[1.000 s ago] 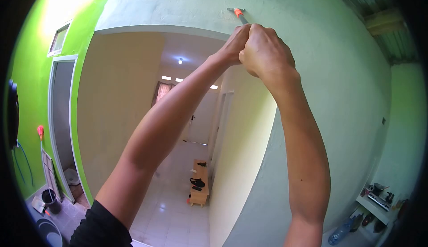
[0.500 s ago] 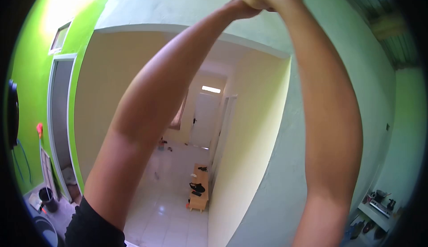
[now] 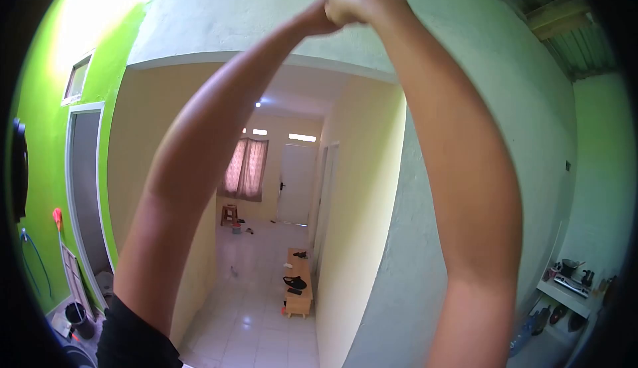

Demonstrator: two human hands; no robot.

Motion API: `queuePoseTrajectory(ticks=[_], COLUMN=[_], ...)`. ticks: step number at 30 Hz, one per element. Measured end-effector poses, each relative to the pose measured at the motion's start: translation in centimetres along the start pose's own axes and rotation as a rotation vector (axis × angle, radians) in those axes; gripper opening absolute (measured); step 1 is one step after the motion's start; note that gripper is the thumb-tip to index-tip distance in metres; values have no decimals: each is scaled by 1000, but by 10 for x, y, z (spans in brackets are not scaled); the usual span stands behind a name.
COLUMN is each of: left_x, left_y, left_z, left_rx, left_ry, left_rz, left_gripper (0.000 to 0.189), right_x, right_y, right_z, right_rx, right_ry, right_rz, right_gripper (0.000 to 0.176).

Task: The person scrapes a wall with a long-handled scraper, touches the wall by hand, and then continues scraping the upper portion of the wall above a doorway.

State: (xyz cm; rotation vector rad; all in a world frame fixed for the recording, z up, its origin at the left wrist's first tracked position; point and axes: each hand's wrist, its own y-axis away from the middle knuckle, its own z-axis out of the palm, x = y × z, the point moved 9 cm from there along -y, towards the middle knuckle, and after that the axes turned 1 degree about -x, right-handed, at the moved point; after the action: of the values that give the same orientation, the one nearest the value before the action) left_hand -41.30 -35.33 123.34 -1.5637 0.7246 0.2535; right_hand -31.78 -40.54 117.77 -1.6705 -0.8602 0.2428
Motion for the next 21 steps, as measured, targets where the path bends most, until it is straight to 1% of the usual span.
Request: queuePoseTrajectory(ticks=[1,3,4,5,6,7,8,9,11,12,15,16,18,21], left_x=[14,34,50,63,67,70,80,88,101,108,121,126,132,140], left_y=[25,59,75,90,101,110,118,124,134,139,155,160,169,174], left_z=[10,29,33,36,45,53,54,56,54,56,66,69,80,81], left_rx=[-67,-3,-24,-44,-117,-183,-144,-124,-80,-88,-40,-15,-57,-124], left_ry=[-62,-44,-88,-131,-122,-112,-118,-107,-87,-106,-29,-25,-43,-42], left_rz=[-40,30,15,-4,-59,-115,-87,-68,-33,-19,13,33,26,-9], left_gripper=[25,23,23,24,24,24,20,20,20,21,23,24,24,23], right_x=[-7,1,8,9,9,13,17,20,30,28,16,12,10,8], right_y=[27,68,83,95,107,119,131,144,171,186,208,211,222,231], right_z=[9,42,58,78,95,102,109,114,132,146,147,145,148,149], right_rx=[47,-13,102,35,-32,27,85,141,99,75,130,74,50,32], right_ry=[-12,-149,-195,-250,-304,-449,-593,-738,-1286,-1555,-1637,-1609,-1522,-1450], right_rz=[-34,114,170,162,155,167,175,193,465,618,614,605,629,652], right_gripper=[40,36,35,36,38,41,44,48,52,55,55,54,53,50])
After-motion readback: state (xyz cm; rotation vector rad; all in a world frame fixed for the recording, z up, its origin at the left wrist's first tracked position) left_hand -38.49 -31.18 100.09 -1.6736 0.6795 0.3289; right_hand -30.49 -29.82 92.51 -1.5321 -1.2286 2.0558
